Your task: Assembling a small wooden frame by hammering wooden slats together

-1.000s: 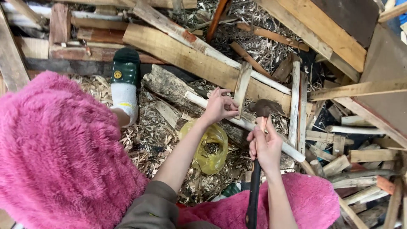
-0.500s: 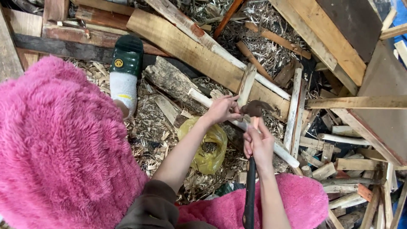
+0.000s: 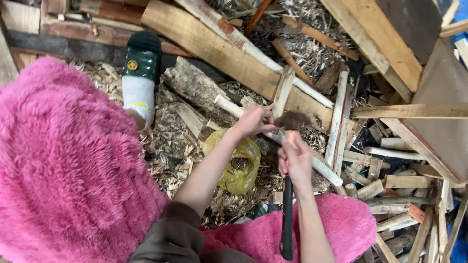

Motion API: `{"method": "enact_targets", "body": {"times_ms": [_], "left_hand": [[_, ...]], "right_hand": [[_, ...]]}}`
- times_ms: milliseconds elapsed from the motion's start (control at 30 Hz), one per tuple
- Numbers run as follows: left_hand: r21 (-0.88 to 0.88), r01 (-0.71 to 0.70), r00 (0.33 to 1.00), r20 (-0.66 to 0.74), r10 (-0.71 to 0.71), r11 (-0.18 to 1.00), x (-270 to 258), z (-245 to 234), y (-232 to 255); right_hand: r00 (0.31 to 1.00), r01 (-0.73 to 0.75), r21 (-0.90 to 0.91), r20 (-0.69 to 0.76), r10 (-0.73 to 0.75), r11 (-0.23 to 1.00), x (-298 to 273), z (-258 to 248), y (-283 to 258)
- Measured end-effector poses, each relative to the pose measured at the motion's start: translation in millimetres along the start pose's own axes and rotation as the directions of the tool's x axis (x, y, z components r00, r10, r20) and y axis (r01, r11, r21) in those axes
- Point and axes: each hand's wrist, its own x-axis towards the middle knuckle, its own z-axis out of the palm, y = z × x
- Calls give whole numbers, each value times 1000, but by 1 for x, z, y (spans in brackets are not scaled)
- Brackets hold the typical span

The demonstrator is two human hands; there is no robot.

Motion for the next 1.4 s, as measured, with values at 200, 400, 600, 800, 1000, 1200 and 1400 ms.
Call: {"method": "enact_targets", "body": {"times_ms": [200, 400, 600, 800, 1000, 1200, 1400], "left_hand": [[-7, 5, 1000, 10, -5, 1000, -2, -3, 6], [-62, -20, 999, 28, 22, 998, -15, -24, 27], [-60, -19, 999, 35, 21, 998, -21, -31, 33], [-23, 43, 997, 57, -42, 999, -5, -10, 15], [18, 45, 996, 76, -46, 999, -1, -3, 5], [-17, 35, 999, 34, -34, 999, -1, -4, 12], [7, 29, 995, 93, -30, 1000, -12, -32, 34]], "right_hand": [[998, 69, -11, 0, -69, 998, -7, 6, -19], [999, -16, -43, -28, 15, 999, -3, -5, -15], [997, -67, 40, -25, 68, 997, -7, 8, -11], [982, 185, -104, -8, -187, 977, -14, 17, -48], [977, 207, -81, -40, -211, 975, 7, -5, -64], [999, 6, -459, -27, -21, 889, 23, -17, -32], [997, -73, -517, -59, 50, 853, 2, 33, -68]]}}
